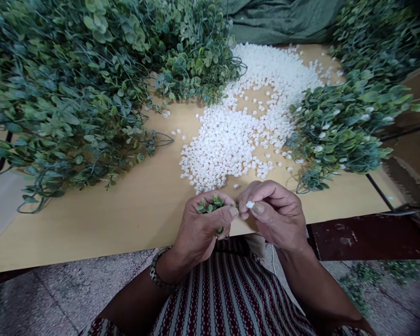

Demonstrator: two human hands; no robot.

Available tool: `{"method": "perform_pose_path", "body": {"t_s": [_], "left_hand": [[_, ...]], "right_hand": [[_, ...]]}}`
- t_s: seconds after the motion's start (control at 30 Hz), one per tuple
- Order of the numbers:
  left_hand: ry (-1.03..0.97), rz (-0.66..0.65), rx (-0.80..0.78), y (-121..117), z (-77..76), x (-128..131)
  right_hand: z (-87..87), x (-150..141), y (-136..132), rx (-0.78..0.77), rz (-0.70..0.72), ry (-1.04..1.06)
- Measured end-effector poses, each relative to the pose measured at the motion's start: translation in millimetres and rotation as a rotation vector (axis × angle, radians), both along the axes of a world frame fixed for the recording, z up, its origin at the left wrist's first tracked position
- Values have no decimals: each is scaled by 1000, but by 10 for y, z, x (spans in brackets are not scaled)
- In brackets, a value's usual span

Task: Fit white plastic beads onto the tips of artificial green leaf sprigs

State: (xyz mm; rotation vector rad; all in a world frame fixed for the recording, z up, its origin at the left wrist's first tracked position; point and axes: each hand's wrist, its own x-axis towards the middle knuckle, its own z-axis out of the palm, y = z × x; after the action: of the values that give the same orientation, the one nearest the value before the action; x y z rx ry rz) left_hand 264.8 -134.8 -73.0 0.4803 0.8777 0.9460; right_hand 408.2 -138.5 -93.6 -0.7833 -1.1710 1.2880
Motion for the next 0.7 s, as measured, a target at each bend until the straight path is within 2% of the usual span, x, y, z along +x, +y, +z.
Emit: {"method": "perform_pose_path", "body": {"t_s": [0.17,0.23,0.5,0.7], "left_hand": [[54,59,23,9,11,-4],[74,67,31,16,23,2],[85,29,16,20,33,22],[87,30,10,27,36,43]], "right_hand": [[14,13,-17,103,-255,-343],[22,6,-28,131,-260,-420],[20,-15,-37,67,-238,-414],[7,-8,-54,168,-245,-438]]}}
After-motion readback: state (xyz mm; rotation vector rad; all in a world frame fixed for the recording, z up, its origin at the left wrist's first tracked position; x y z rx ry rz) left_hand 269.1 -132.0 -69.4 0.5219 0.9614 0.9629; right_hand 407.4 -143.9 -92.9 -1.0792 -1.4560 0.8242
